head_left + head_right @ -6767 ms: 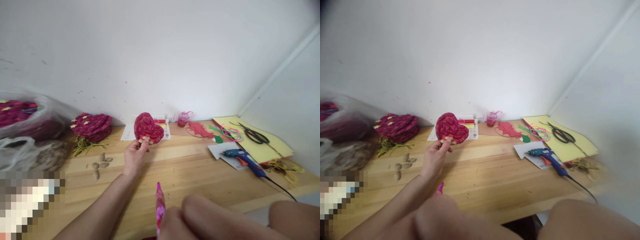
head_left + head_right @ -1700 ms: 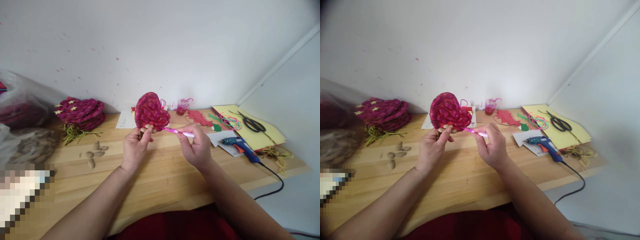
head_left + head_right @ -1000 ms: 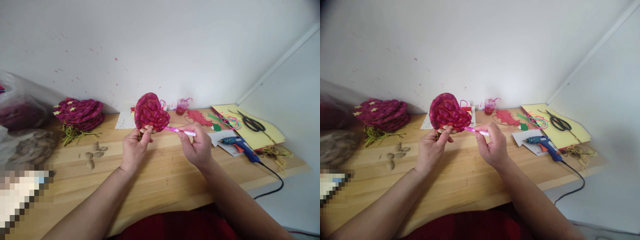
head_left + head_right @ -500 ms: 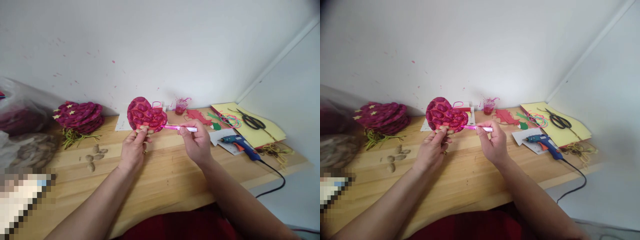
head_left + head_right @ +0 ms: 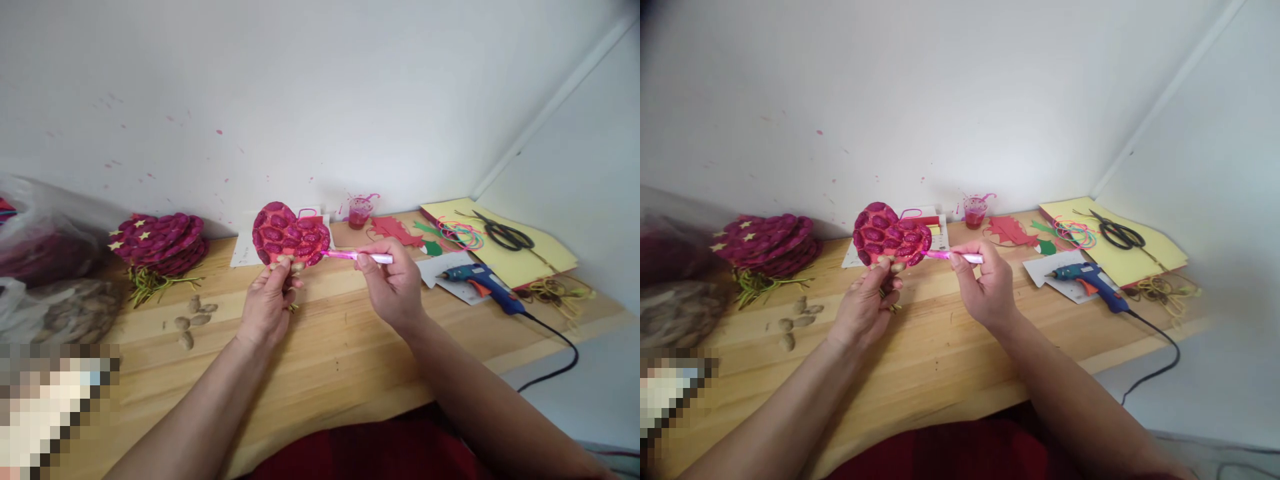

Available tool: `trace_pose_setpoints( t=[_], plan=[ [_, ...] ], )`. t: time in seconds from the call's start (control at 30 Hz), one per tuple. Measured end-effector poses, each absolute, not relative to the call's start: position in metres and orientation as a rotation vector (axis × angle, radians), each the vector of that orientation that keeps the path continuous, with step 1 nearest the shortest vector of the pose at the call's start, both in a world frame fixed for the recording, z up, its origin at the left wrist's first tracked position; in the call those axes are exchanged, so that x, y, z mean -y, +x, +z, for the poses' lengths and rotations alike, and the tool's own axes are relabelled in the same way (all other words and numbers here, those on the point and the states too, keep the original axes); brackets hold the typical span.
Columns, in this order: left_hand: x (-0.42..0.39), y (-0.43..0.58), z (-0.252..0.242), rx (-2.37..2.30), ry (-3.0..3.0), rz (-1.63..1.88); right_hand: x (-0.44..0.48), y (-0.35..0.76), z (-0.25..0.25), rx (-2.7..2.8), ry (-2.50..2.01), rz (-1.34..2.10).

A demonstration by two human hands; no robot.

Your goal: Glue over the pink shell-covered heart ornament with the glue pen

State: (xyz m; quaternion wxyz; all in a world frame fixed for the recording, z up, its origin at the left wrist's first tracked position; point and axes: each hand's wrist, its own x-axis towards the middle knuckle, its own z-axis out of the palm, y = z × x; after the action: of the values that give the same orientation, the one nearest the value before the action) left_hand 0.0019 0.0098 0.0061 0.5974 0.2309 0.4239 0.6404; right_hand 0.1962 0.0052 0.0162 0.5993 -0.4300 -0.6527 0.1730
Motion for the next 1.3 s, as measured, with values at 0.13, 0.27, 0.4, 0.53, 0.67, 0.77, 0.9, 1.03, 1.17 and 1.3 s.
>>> trace_pose_setpoints(
  t=[0.13, 0.27, 0.4, 0.53, 0.67, 0.77, 0.9, 1.03, 1.17, 1.3],
  plan=[
    [-0.0107, 0.0007, 0.0065, -0.981, 0.513, 1.464, -0.0048, 0.1957, 0.0160, 1.486, -0.974, 0.409],
    [-0.0116, -0.0003, 0.0087, -0.946, 0.461, 1.440, -0.0058, 0.1949, 0.0141, 1.508, -0.972, 0.438],
    [-0.0114, -0.0007, 0.0103, -0.925, 0.383, 1.441, -0.0063, 0.1947, 0.0141, 1.492, -0.974, 0.439],
    [-0.0108, -0.0004, 0.0099, -0.906, 0.348, 1.417, -0.0054, 0.1929, 0.0157, 1.468, -0.934, 0.443],
    [-0.0115, -0.0006, 0.0115, -0.863, 0.325, 1.418, -0.0027, 0.1921, 0.0159, 1.546, -0.947, 0.367],
    [-0.0123, -0.0009, 0.0125, -0.861, 0.316, 1.421, -0.0013, 0.1921, 0.0160, 1.539, -0.921, 0.374],
    [-0.0118, -0.0011, 0.0115, -0.864, 0.316, 1.398, -0.0040, 0.1923, 0.0158, 1.499, -0.901, 0.449],
    [-0.0109, -0.0011, 0.0125, -0.848, 0.303, 1.392, -0.0076, 0.1935, 0.0155, 1.455, -0.941, 0.480],
    [-0.0113, -0.0003, 0.0154, -0.841, 0.288, 1.394, -0.0068, 0.1943, 0.0151, 1.463, -0.915, 0.489],
    [-0.0118, 0.0008, 0.0152, -0.869, 0.297, 1.394, -0.0053, 0.1942, 0.0144, 1.506, -0.917, 0.421]
  ],
)
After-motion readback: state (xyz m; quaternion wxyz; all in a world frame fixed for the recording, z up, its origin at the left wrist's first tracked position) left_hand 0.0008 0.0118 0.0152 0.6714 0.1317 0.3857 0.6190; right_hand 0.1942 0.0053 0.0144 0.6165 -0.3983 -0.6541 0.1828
